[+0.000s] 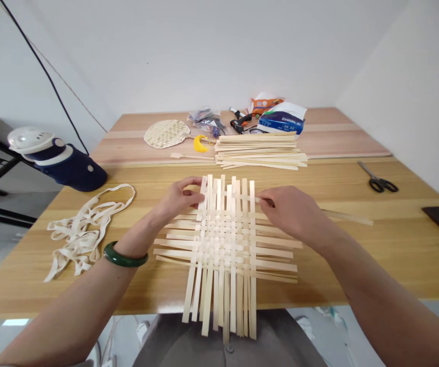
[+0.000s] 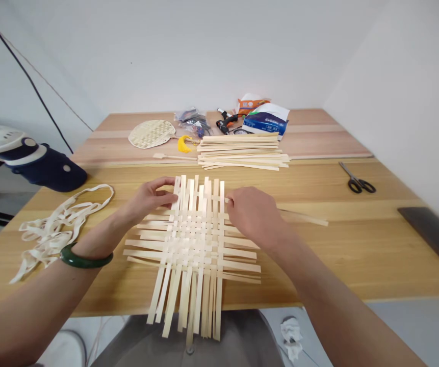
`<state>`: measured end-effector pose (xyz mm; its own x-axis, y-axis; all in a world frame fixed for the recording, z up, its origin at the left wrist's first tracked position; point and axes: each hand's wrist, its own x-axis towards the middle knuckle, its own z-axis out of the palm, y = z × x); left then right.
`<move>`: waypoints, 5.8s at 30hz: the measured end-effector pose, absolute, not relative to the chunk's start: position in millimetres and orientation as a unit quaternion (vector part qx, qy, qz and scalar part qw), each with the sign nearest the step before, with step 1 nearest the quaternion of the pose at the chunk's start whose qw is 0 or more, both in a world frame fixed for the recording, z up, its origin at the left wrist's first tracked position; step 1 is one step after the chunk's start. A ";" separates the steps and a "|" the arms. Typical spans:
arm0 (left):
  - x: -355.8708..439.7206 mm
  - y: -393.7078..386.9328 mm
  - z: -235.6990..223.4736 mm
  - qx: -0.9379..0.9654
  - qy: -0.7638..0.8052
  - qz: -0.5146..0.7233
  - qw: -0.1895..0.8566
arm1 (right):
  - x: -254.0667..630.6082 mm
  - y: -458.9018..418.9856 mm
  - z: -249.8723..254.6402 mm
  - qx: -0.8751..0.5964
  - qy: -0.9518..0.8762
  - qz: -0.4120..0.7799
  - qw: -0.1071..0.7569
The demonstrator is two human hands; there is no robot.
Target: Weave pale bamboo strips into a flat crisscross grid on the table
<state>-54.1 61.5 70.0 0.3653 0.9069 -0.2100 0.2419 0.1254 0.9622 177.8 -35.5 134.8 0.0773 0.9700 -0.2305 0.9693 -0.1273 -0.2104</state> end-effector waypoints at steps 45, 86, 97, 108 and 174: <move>-54.7 78.9 67.9 0.704 0.432 0.334 0.455 | 235.3 11.8 96.1 -0.528 -0.725 0.434 0.079; -111.3 51.5 49.8 0.825 0.509 0.243 0.041 | 211.0 -14.4 41.6 -0.676 -0.681 0.008 0.282; -77.6 -13.8 16.8 0.847 0.497 0.182 -0.048 | 144.6 -61.5 9.3 -0.532 -0.795 -0.081 0.281; -66.8 12.9 0.1 0.860 0.494 0.126 -0.010 | 131.4 -42.2 10.7 -0.583 -0.755 -0.082 0.289; -38.5 -1.0 7.7 0.837 0.517 0.180 0.021 | 117.7 -15.4 -9.4 -0.619 -0.736 -0.114 0.251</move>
